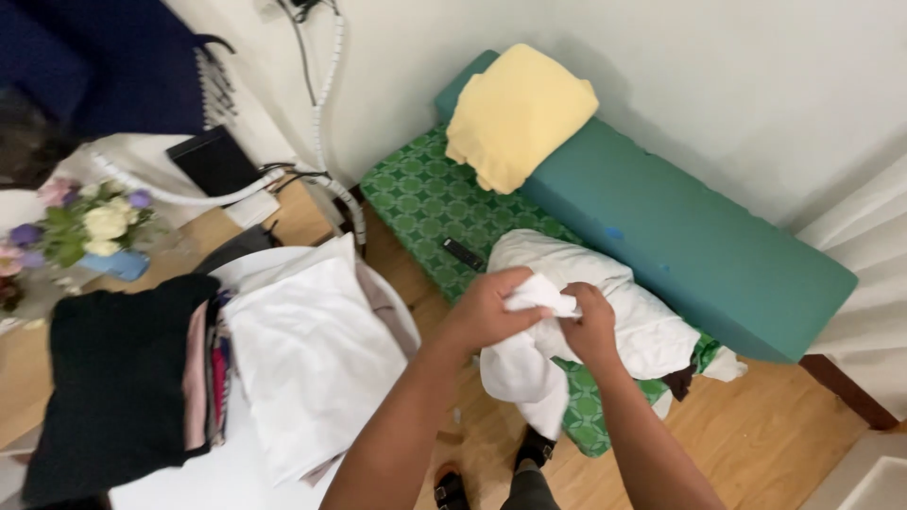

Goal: The person folds a black garment on a white round table and places it on a stack. They then pick up a pair of light brown shorts from a green bench, shake them out, and fold them on the table. Finally, they fold a white shirt and place it on top of the stack.

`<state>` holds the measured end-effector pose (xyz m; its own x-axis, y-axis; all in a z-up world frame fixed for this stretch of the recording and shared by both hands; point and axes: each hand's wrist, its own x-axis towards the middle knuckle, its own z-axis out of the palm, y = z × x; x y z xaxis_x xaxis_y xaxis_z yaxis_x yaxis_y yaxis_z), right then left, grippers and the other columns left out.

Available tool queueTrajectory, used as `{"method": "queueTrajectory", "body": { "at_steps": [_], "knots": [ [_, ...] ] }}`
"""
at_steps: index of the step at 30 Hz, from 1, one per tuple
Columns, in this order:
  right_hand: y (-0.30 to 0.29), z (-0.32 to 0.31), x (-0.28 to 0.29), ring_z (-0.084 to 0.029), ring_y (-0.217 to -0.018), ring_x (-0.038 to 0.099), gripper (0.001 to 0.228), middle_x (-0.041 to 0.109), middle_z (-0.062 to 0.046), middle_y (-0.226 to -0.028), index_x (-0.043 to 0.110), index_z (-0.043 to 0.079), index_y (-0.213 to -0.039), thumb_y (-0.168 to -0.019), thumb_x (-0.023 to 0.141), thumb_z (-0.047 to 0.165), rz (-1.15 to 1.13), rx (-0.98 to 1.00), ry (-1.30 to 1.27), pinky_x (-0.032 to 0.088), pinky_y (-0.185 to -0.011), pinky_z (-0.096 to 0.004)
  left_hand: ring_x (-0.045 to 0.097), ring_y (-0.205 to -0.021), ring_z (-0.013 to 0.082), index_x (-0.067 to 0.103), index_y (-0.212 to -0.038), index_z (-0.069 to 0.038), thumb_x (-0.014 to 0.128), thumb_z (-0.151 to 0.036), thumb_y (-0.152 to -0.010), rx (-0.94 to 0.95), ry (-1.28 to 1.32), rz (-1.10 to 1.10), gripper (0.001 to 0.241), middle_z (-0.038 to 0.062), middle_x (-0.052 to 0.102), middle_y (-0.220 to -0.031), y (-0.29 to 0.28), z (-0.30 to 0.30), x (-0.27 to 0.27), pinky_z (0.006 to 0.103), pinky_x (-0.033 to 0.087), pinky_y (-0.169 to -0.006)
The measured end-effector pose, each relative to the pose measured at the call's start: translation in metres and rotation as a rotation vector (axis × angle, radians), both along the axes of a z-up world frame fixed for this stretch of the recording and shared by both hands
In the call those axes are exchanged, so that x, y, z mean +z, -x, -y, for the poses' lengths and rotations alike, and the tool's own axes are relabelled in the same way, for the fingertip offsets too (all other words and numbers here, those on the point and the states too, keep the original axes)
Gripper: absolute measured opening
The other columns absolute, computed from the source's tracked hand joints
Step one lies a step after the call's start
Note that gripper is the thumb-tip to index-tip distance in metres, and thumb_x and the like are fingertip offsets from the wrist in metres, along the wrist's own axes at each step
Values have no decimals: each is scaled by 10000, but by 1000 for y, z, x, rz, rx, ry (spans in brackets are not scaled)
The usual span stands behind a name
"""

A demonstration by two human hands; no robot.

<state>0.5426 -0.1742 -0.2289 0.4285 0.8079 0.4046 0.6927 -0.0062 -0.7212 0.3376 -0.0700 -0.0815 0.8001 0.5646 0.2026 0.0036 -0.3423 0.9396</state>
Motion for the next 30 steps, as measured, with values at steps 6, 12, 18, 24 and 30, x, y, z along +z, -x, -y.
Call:
{"method": "queueTrajectory", "body": {
  "at_steps": [6,12,18,24,30],
  "knots": [
    [-5,10,-46,-225,-867,587,274,650,-99,-1002,684,56,-1212,-955,597,11,-404,-134,-94,478,-737,-356,664,-852,117,676,-1064,-69,818,-186,-844,225,-27,22,287,57,715,-948,103,-8,30,304,560,-747],
    [1,10,59,-61,-706,518,65,604,22,-837,661,41,-1032,-992,614,21,-616,-174,-249,423,-606,-229,654,-973,292,659,-1083,-94,832,-207,-766,365,-419,-434,378,100,700,-1036,176,-25,-5,440,540,-821],
    [9,36,172,-68,-824,576,83,655,-8,-953,642,31,-1029,-1013,658,-49,-590,-41,-554,484,-751,-217,598,-1067,342,732,-1040,-156,797,-225,-800,446,-647,-846,259,70,677,-1103,217,-35,-21,477,516,-888],
    [-4,76,212,-82,-872,614,114,680,-37,-1008,633,29,-1072,-1025,676,-66,-433,-134,-579,523,-807,-219,630,-927,284,769,-989,-146,769,-157,-835,564,-605,-455,154,50,699,-990,231,-51,-25,420,527,-800],
    [-58,109,201,-167,-919,645,55,673,-85,-1067,707,-10,-1045,-1005,738,-30,14,-351,-380,535,-808,-305,594,-680,126,734,-992,-89,796,-144,-872,780,-185,1,146,-7,669,-779,193,-63,2,299,492,-631]
  ]
}}
